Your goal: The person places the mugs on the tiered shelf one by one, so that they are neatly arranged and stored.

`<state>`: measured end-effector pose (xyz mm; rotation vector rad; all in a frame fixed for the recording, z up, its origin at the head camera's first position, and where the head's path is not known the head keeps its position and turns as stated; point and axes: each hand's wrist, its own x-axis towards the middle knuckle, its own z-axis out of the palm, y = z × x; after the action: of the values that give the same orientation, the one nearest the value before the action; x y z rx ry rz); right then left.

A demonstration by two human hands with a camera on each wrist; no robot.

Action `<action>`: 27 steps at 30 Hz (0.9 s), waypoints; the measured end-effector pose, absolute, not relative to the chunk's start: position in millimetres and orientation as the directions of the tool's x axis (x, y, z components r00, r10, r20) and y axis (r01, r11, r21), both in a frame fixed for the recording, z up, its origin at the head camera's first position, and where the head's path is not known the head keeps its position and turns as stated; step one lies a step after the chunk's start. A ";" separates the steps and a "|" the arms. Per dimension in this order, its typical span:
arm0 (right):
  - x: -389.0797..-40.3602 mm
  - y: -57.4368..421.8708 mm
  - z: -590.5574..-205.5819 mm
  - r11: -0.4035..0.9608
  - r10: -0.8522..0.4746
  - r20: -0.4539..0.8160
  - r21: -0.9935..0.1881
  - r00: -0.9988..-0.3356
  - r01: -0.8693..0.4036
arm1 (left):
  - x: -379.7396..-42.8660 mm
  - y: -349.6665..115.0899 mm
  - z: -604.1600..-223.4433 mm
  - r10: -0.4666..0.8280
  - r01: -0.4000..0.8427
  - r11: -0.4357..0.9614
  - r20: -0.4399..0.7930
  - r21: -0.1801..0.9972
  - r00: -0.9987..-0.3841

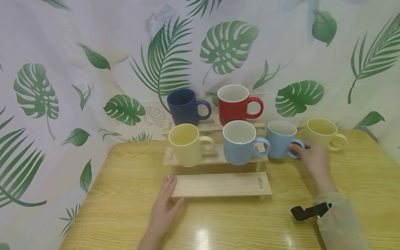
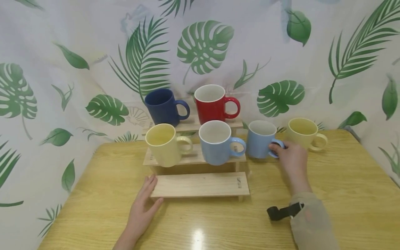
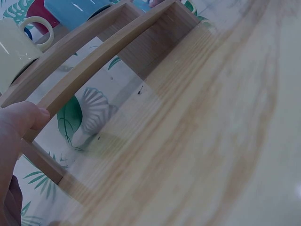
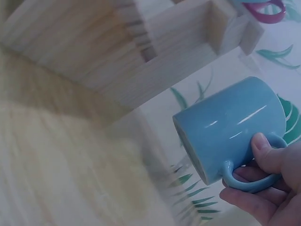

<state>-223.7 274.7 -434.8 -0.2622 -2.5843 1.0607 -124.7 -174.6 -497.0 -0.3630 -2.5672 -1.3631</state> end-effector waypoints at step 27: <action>-165.8 274.6 -355.2 0.315 0.407 0.250 -0.941 -0.879 -0.122 | -125.6 -177.6 -499.4 0.124 0.314 0.536 0.294 0.783 -0.948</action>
<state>-165.8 274.6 -355.2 -0.2529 -2.1415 1.5916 -125.6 -177.6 -499.4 -0.3717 -2.5706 -1.3721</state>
